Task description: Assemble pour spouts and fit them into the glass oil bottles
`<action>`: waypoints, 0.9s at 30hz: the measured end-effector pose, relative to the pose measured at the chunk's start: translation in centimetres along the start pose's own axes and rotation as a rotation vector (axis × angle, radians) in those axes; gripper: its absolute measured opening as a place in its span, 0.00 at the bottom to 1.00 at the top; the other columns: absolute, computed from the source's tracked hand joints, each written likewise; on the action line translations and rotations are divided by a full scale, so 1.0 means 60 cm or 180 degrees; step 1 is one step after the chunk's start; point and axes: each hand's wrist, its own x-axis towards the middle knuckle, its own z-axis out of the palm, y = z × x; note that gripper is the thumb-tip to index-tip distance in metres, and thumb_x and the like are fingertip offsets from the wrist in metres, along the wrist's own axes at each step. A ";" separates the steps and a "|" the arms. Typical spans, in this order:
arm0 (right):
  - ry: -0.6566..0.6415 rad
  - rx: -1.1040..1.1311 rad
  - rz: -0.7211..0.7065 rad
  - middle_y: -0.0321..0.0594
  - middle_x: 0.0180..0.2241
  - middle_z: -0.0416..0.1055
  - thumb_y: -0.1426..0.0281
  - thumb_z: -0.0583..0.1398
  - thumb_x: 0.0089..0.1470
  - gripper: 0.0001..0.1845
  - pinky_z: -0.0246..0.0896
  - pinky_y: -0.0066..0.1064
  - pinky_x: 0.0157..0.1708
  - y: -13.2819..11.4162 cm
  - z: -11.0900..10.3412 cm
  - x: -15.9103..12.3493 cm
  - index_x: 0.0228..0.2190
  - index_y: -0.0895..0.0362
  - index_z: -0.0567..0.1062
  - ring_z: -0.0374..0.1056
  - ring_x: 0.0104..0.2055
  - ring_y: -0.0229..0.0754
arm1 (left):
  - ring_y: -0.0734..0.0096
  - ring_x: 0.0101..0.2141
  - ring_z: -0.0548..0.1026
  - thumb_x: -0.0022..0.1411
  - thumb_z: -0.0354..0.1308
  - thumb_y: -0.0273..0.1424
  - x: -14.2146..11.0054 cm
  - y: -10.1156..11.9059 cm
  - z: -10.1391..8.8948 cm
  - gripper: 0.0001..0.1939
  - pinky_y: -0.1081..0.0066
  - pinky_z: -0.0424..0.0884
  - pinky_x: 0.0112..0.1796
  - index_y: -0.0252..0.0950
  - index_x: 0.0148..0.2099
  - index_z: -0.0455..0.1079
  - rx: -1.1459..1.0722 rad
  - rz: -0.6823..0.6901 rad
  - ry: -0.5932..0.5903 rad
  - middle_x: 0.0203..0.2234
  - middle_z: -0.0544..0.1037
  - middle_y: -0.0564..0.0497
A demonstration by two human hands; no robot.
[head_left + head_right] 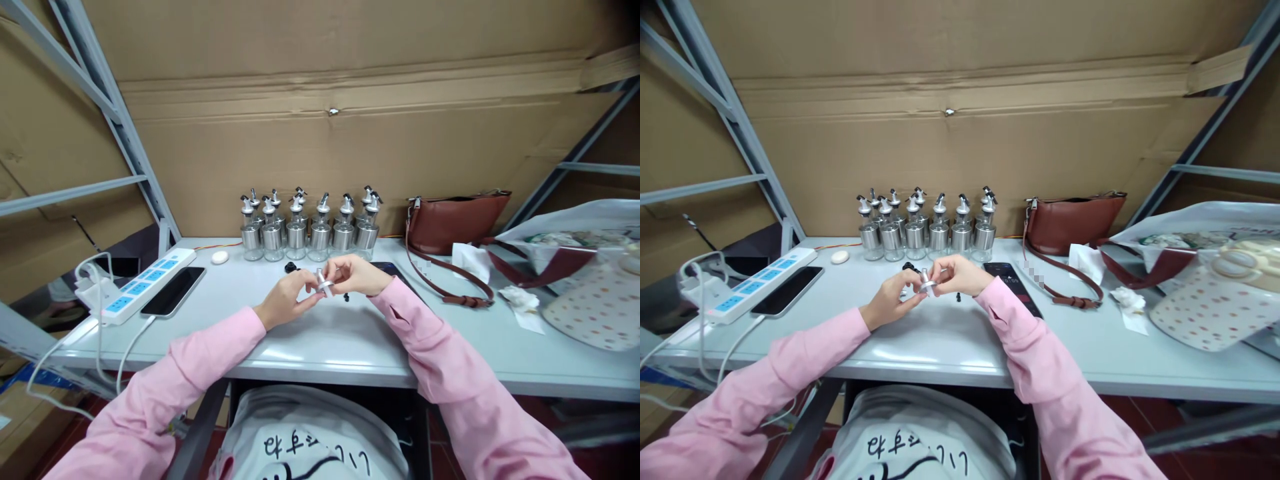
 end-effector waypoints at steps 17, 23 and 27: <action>-0.0289 -0.0723 0.0143 0.33 0.23 0.71 0.66 0.70 0.31 0.19 0.61 0.28 0.29 0.000 0.001 0.002 0.26 0.61 0.70 0.66 0.25 0.33 | 0.76 0.27 0.69 0.55 0.53 0.30 -0.001 0.004 0.012 0.13 0.73 0.67 0.31 0.38 0.44 0.60 0.0073 0.0336 0.0088 0.25 0.69 0.55; 0.0185 -0.1558 0.0329 0.38 0.25 0.74 0.61 0.66 0.36 0.17 0.62 0.29 0.31 0.019 -0.051 0.000 0.27 0.61 0.76 0.68 0.28 0.36 | 0.77 0.25 0.68 0.55 0.52 0.29 0.001 0.007 0.008 0.12 0.73 0.65 0.30 0.37 0.44 0.61 0.0213 0.0508 0.0018 0.24 0.69 0.55; 0.0328 -0.2398 0.0874 0.36 0.18 0.72 0.70 0.65 0.36 0.06 0.60 0.27 0.27 0.033 -0.083 -0.004 0.22 0.60 0.77 0.66 0.22 0.35 | 0.77 0.24 0.67 0.55 0.53 0.29 0.001 0.009 0.008 0.12 0.73 0.65 0.30 0.36 0.43 0.62 0.0181 0.0503 0.0030 0.24 0.70 0.55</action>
